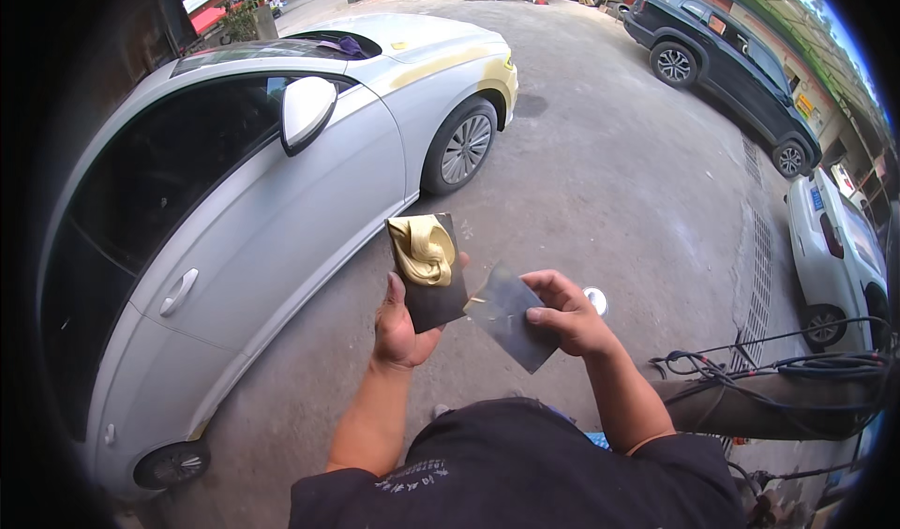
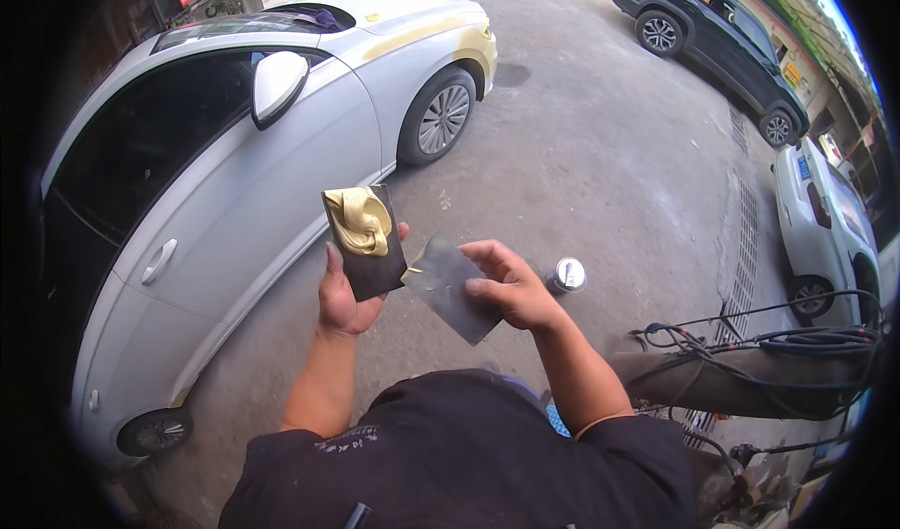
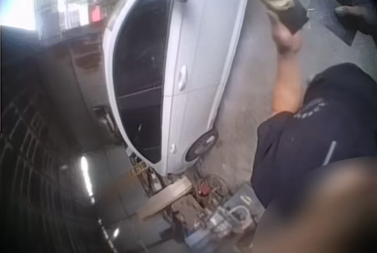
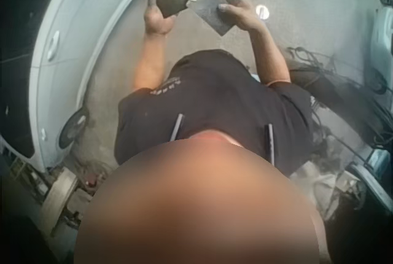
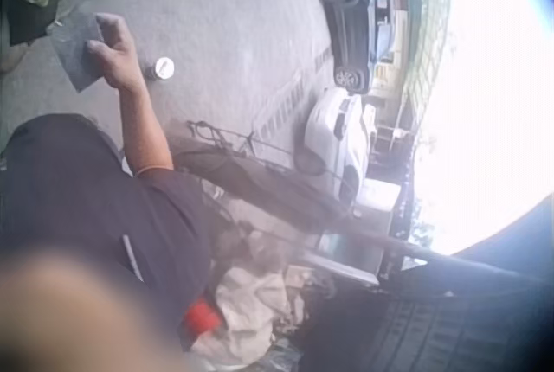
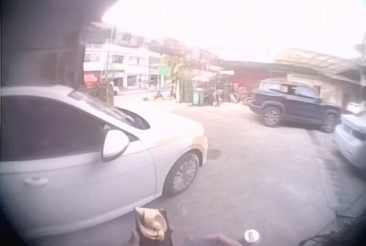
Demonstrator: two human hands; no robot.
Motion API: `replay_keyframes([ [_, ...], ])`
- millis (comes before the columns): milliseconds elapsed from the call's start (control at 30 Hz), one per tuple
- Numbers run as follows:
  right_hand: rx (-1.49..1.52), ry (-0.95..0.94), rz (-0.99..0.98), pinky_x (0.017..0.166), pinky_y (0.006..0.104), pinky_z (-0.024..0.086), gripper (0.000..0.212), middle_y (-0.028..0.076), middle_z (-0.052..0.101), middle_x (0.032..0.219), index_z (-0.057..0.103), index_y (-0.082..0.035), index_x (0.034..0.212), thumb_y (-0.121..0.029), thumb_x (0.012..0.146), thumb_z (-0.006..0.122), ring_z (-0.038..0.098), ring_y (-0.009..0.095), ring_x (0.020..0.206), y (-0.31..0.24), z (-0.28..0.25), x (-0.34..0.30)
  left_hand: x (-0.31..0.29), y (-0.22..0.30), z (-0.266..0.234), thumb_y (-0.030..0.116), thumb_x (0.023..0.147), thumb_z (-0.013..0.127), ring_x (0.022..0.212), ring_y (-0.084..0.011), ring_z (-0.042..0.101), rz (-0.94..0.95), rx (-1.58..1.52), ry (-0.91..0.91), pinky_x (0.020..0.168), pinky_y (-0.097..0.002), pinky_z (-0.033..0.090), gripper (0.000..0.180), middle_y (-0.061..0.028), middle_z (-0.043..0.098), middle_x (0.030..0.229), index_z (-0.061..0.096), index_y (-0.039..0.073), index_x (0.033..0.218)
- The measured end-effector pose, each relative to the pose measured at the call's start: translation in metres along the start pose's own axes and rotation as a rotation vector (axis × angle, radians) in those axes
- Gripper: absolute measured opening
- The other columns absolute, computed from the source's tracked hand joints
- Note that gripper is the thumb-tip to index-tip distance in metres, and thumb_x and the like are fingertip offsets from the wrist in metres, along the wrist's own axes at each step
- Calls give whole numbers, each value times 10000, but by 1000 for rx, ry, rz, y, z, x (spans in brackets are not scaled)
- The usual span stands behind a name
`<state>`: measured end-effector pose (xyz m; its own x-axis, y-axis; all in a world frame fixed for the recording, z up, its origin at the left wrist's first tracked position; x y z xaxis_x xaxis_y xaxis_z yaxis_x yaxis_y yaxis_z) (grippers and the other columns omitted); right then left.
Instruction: The person holds two rectangular metal plates and repeatedly rubs them together. They then squat, open a can of beige paste, scoop some onto one plate, and use the other plate to spread and mix the paste on the surface.
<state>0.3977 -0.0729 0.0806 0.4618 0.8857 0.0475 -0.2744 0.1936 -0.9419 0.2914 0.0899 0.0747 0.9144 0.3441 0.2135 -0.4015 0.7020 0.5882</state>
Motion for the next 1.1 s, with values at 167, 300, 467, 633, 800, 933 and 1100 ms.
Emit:
replay_keyframes([
  [167,-62,-14,15,958,345,468,430,121,605,1178,495,18,1280,5,867,611,581,177,1090,-18,2,31,-3,-11,14,290,1019,479,1273,-296,508,39,39,-102,1064,-479,407,482,-171,501,1399,423,48,1432],
  [300,-526,-155,-131,920,350,504,404,111,637,1135,557,-14,1230,61,834,593,628,217,1039,-95,19,28,-6,-8,11,320,1028,426,1215,-377,549,-191,244,-199,910,-493,530,497,-203,518,1363,422,1,1409],
  [467,-1163,-618,-588,991,442,470,428,105,615,1215,644,-95,1177,77,785,637,590,296,1158,-120,88,-14,-29,-24,8,422,1007,411,1133,-523,555,-489,-353,-231,758,-650,536,595,-262,479,1371,307,72,1478],
  [633,-927,-504,-640,994,444,448,538,126,544,1296,633,-87,1186,114,688,604,500,361,1211,-91,81,-6,-44,-36,9,438,992,450,1123,-563,540,-508,-479,-358,769,-669,524,628,-279,451,1390,312,64,1477],
  [800,-1093,-332,-529,1005,436,442,538,141,540,1305,626,-72,1187,131,694,556,507,346,1214,-67,30,10,-36,-34,25,489,982,461,1211,-530,493,-467,-523,-398,840,-677,498,679,-238,425,1432,305,63,1487],
  [933,94,-79,-296,970,450,506,444,161,562,1291,483,-41,1290,69,864,541,582,269,1179,-51,-18,4,-17,-18,12,473,1001,437,1319,-413,433,-177,-290,-143,1038,-582,404,643,-174,430,1455,316,74,1490],
  [1100,200,-190,2,980,366,465,460,107,593,1229,479,-3,1304,6,871,635,587,203,1130,21,14,-7,-13,-23,7,388,1041,382,1331,-286,452,-126,-461,-26,1117,-466,359,531,-131,449,1459,354,73,1468],
])
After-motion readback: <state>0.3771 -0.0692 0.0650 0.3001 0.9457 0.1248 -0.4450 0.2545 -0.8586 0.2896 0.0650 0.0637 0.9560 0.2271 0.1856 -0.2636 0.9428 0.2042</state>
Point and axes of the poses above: each hand's wrist, its own x-axis towards the middle knuckle, its own z-axis out of the palm, y = z × x, the point moved 8 cm from there along x, towards the middle knuckle
